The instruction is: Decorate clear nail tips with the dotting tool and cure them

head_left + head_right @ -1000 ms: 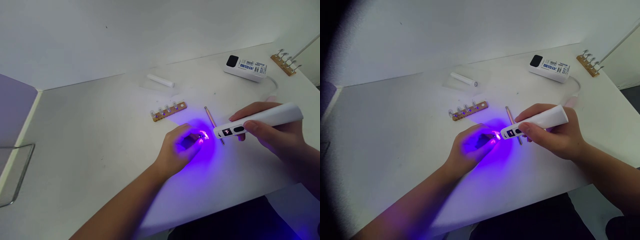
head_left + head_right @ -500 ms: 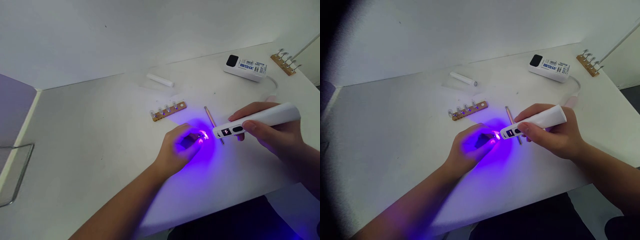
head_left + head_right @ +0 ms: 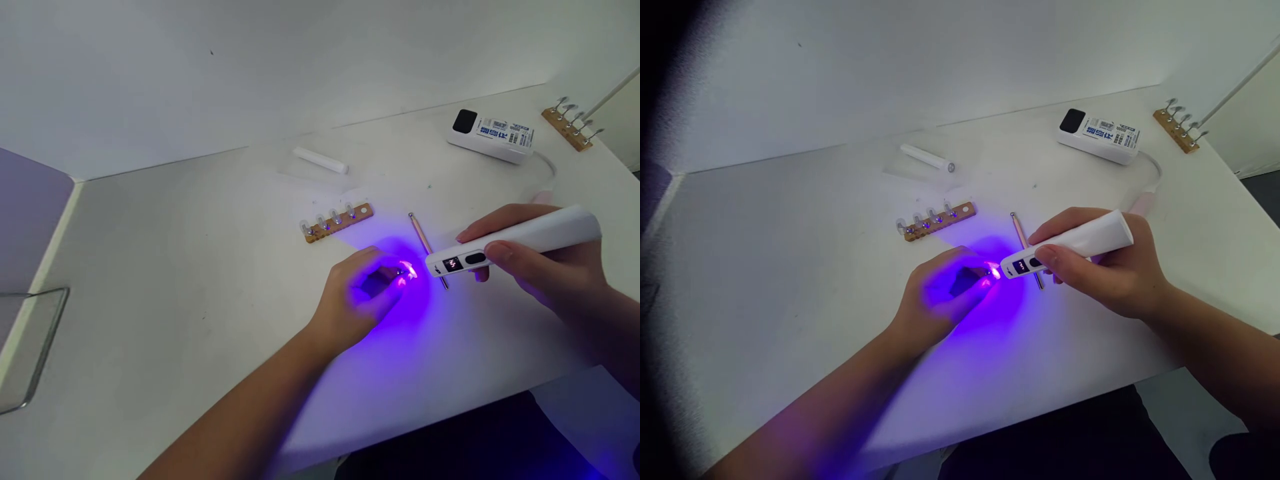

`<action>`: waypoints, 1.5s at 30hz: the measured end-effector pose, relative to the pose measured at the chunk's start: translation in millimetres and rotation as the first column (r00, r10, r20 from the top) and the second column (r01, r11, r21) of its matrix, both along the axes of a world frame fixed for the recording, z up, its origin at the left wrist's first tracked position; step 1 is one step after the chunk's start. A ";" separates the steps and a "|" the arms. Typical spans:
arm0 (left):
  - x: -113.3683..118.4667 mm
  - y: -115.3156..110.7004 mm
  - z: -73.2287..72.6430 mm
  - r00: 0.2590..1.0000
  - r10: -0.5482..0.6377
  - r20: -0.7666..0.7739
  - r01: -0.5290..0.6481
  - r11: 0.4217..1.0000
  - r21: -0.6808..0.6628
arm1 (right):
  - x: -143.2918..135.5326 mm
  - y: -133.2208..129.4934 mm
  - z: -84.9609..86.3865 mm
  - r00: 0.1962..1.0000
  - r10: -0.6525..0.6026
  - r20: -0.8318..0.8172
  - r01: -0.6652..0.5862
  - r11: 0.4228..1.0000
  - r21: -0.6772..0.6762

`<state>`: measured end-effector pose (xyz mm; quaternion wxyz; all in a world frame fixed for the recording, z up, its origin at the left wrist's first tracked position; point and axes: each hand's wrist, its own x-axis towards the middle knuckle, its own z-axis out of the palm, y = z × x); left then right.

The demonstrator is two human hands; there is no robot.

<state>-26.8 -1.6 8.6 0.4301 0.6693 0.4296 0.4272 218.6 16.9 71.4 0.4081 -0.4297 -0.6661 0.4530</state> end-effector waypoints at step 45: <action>0.0 -1.1 0.9 1.000 0.003 0.000 -0.003 1.000 -0.030 | -0.8 -1.3 0.8 1.000 -0.014 0.028 0.013 1.000 0.027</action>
